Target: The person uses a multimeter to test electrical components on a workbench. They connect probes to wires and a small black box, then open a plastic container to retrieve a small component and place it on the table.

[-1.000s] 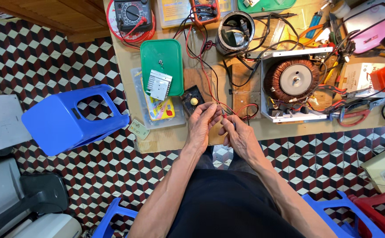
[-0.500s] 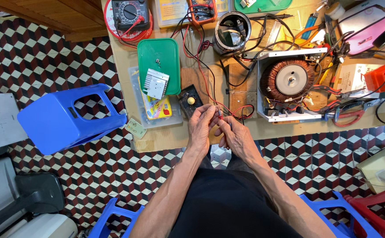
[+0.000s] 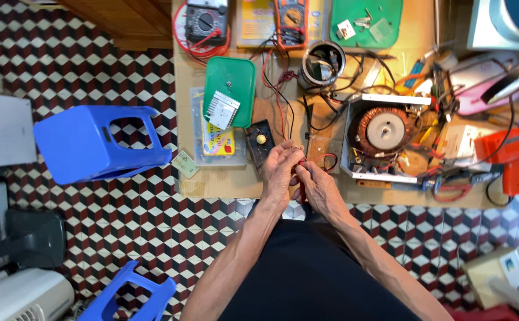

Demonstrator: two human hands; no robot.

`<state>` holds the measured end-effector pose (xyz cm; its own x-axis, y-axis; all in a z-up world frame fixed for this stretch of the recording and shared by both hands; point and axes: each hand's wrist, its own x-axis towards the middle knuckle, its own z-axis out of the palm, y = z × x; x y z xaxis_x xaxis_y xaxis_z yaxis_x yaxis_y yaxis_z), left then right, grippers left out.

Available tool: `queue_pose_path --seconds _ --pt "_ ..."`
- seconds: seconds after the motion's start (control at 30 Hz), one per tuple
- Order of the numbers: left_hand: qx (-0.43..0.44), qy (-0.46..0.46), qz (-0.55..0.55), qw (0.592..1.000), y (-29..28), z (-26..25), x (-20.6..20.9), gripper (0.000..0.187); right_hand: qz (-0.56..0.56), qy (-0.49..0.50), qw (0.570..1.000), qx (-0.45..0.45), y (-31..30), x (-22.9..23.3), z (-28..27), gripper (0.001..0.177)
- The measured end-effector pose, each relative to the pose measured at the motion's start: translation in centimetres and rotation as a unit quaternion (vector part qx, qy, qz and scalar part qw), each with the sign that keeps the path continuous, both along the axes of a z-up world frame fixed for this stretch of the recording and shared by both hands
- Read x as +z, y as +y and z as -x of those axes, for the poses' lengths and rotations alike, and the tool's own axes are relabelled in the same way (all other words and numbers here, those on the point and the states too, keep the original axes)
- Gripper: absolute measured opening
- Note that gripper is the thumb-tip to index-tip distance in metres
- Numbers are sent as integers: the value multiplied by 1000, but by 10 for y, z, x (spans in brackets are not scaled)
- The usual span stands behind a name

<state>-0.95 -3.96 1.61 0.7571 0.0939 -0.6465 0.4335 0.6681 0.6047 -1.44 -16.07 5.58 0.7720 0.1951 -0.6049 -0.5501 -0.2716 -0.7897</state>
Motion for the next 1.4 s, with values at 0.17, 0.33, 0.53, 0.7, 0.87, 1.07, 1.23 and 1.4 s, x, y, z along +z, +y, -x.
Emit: queue_pose_path --seconds 0.17,0.33,0.53,0.7,0.87,1.07,1.23,1.4 --pt "53 -2 -30 998 -12 -8 2 47 -33 -46 998 -17 -24 16 -10 41" --pt "23 -26 -149 988 -13 1 6 43 176 -11 979 99 -52 28 -41 56" --pt "0 -24 -174 985 -15 12 4 45 29 -125 981 146 -68 16 -48 50" --pt "-87 -71 -387 915 -20 13 8 38 -35 -60 982 175 -66 16 -56 45" --pt "-120 -75 -492 859 -28 8 19 41 48 -93 972 212 -58 21 -66 42" --pt "-138 -66 -504 850 -29 1 31 42 60 -117 971 200 -54 18 -69 35" --pt "-160 -65 -501 848 -25 0 32 44 74 -97 968 219 -57 15 -73 32" --pt "-132 -86 -512 844 -22 3 29 45 47 -104 970 215 -62 12 -74 37"
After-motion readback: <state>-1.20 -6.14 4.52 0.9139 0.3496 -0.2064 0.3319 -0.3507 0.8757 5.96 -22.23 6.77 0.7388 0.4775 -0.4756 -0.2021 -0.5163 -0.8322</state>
